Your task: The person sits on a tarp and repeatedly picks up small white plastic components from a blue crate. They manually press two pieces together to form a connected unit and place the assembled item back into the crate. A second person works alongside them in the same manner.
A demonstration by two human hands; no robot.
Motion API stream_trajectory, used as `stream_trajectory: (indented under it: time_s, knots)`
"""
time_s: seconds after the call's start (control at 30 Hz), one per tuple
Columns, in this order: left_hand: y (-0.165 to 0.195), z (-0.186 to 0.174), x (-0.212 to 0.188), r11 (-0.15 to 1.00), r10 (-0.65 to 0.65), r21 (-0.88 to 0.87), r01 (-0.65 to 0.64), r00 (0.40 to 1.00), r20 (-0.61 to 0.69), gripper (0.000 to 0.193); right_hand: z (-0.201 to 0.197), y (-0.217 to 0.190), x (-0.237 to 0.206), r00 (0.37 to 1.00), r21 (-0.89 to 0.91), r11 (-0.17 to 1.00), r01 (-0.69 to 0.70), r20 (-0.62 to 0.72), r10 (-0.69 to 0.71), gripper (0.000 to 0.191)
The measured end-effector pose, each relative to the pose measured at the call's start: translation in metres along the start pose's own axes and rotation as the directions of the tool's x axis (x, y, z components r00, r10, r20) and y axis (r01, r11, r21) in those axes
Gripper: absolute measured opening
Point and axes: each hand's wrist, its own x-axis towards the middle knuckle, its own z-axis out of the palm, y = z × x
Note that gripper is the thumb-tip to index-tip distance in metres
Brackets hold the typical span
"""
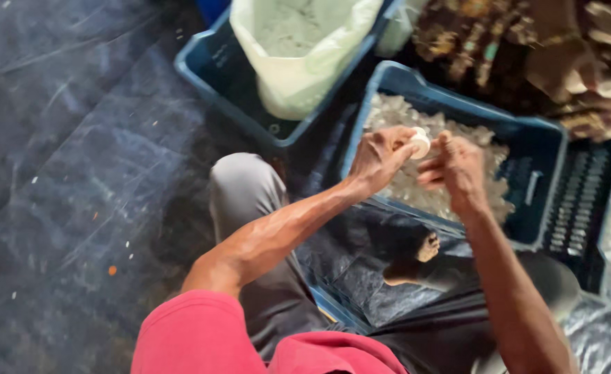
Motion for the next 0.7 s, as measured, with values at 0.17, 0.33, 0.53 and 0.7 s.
stream_trajectory:
  time_s: [0.17,0.33,0.53,0.7]
  knots:
    - [0.042,0.013,-0.026,0.964,0.210,0.103,-0.247,0.937,0.279,0.042,-0.016,0.042,-0.021,0.986,0.329,0.938,0.106,0.086,-0.142,0.039]
    - [0.067,0.000,-0.011,0.796,0.371,0.428,-0.427,0.904,0.212,0.024,-0.031,0.047,-0.029,0.980,0.461,0.876,0.141,0.064,-0.191,0.042]
    - [0.057,-0.007,0.008,0.883,0.445,0.072,-0.463,0.877,0.180,0.028,-0.023,0.044,-0.045,0.944,0.317,0.923,0.218,0.172,-0.283,0.041]
    - [0.041,0.005,0.002,0.892,0.255,0.315,-0.325,0.936,0.242,0.033,-0.016,0.045,-0.052,0.935,0.356,0.908,0.223,0.186,-0.302,0.036]
